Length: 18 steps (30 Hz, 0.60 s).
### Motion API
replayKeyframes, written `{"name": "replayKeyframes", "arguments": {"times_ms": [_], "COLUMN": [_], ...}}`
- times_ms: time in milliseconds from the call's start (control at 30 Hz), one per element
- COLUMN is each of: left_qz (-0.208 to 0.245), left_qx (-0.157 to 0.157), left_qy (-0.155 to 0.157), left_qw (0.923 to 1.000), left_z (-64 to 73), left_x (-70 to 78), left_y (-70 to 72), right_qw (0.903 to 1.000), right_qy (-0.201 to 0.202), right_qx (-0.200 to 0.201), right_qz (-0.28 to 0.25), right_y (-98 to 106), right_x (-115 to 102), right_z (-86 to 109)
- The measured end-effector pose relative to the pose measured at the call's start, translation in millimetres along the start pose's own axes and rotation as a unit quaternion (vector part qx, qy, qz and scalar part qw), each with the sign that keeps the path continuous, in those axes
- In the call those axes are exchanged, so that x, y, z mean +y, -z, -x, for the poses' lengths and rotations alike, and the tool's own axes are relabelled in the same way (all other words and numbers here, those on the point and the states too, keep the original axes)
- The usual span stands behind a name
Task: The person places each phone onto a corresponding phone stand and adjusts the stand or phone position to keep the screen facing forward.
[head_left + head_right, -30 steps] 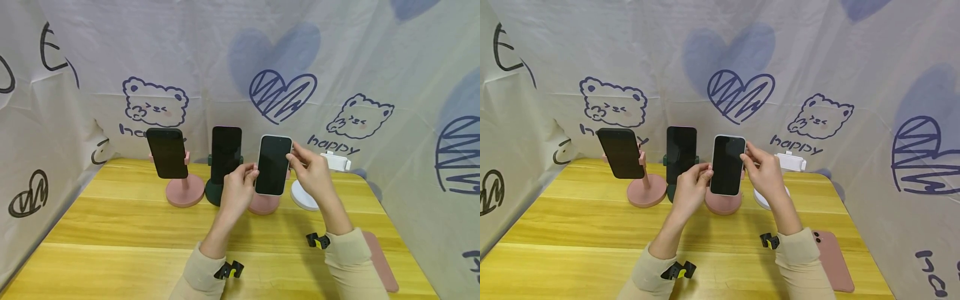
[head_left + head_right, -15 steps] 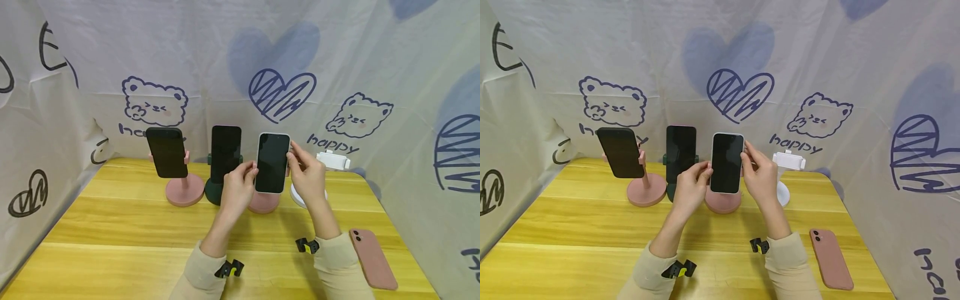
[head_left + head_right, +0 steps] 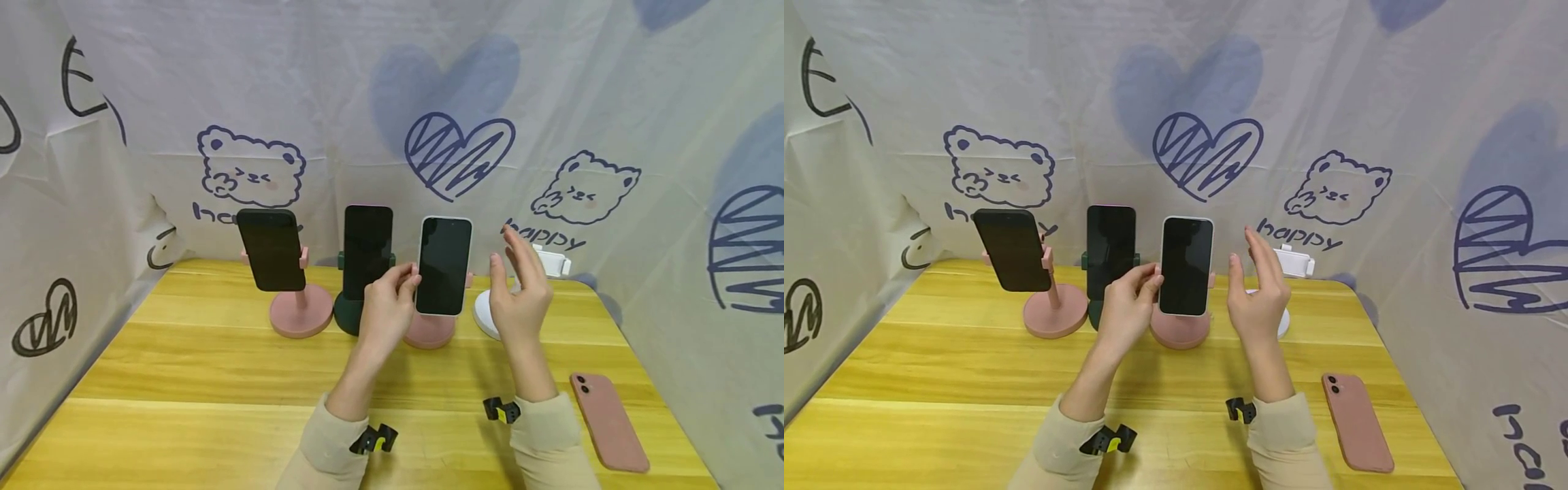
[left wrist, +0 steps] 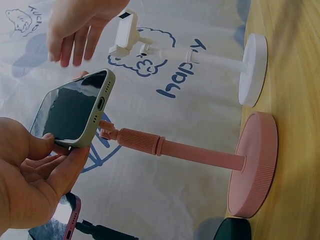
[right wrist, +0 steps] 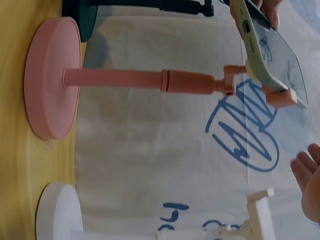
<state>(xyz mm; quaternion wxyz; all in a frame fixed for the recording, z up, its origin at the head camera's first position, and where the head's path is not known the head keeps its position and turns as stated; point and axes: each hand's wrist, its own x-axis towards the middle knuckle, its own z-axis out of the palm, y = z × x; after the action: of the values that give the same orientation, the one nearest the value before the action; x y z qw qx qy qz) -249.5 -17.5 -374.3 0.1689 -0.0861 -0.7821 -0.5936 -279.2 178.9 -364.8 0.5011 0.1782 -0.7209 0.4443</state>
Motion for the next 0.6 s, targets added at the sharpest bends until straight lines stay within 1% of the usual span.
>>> {"name": "replayKeyframes", "arguments": {"times_ms": [133, 333, 467, 533, 600], "left_qz": [0.002, 0.002, 0.002, 0.002, 0.002], "left_qx": [-0.001, -0.003, -0.006, -0.006, -0.005], "left_qy": [-0.001, 0.001, 0.004, 0.005, 0.002], "left_qw": [1.0000, 1.0000, 1.0000, 1.0000, 1.0000], "left_z": [-0.4, 0.1, -0.5, -0.9, -0.9], "left_x": [-0.1, 0.0, -0.8, -0.9, -0.6], "left_y": [-0.1, 0.6, 0.6, 0.6, 0.7], "right_qw": [0.9985, 0.9945, 0.9907, 0.9890, 0.9872], "right_qy": [0.013, 0.003, -0.028, -0.054, -0.091], "right_qx": [0.027, 0.068, 0.088, 0.087, 0.079], "right_qz": [0.046, 0.080, 0.100, 0.107, 0.104], "right_y": [7.5, 18.4, 27.9, 33.5, 39.1], "right_x": [5.7, 20.0, 29.5, 32.6, 34.8], "right_z": [-0.3, 1.0, 2.7, 3.3, 2.8]}}
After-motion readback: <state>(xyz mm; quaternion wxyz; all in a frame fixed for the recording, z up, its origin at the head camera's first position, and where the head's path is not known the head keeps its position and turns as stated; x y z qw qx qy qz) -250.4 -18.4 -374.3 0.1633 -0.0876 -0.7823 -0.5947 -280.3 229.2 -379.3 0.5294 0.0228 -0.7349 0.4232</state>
